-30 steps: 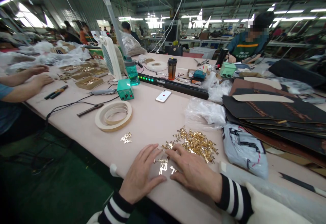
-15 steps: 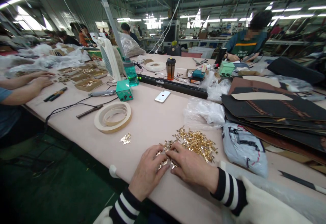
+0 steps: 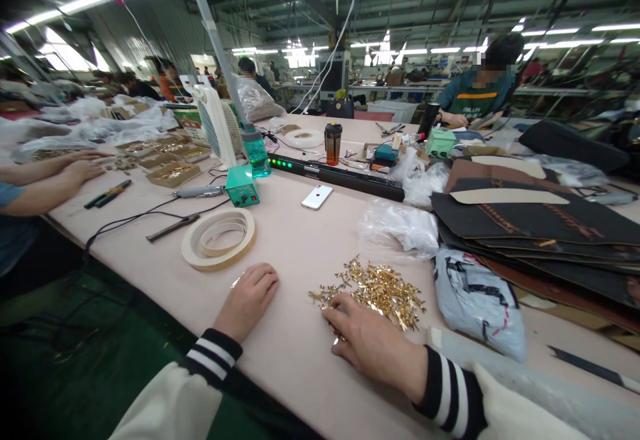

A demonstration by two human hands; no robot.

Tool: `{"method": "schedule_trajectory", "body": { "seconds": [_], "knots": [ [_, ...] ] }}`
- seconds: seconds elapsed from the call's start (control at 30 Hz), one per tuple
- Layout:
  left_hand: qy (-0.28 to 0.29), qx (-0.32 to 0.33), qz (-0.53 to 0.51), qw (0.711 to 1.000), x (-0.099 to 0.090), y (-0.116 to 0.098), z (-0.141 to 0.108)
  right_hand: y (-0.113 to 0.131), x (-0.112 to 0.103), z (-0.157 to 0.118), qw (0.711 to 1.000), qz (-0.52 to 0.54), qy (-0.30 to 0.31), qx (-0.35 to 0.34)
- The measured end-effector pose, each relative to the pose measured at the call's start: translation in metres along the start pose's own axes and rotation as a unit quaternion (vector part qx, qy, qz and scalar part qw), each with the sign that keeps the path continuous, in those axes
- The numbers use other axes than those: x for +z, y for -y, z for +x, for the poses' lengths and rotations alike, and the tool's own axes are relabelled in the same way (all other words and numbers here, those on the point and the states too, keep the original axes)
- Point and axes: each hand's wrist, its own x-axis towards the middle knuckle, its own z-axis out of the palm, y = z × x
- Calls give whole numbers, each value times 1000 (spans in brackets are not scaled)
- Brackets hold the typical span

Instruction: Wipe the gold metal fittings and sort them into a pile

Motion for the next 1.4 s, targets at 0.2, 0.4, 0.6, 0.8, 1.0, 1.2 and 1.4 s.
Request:
{"method": "schedule_trajectory", "body": {
  "seconds": [0.2,0.4,0.6,0.8,1.0,1.2,1.4],
  "knots": [
    [51,48,-16,997,6,-28,11,5,-2,-2,1000,-30,1,7],
    [182,82,-59,978,13,-89,-13,-1,13,-7,996,-88,-20,-28],
    [175,60,-20,983,-2,-97,-46,3,35,-30,978,-194,-29,-63],
    [142,63,24,988,-5,-97,-69,5,46,-50,975,-201,-32,-84],
    [96,5,25,995,4,-99,-76,10,25,-54,986,-136,2,-95],
    [64,-64,-5,996,6,-101,-77,0,-3,-42,996,28,-24,-78],
    [50,-94,-65,992,4,-100,-77,-17,-23,-16,998,43,-19,-36]
  ]
}}
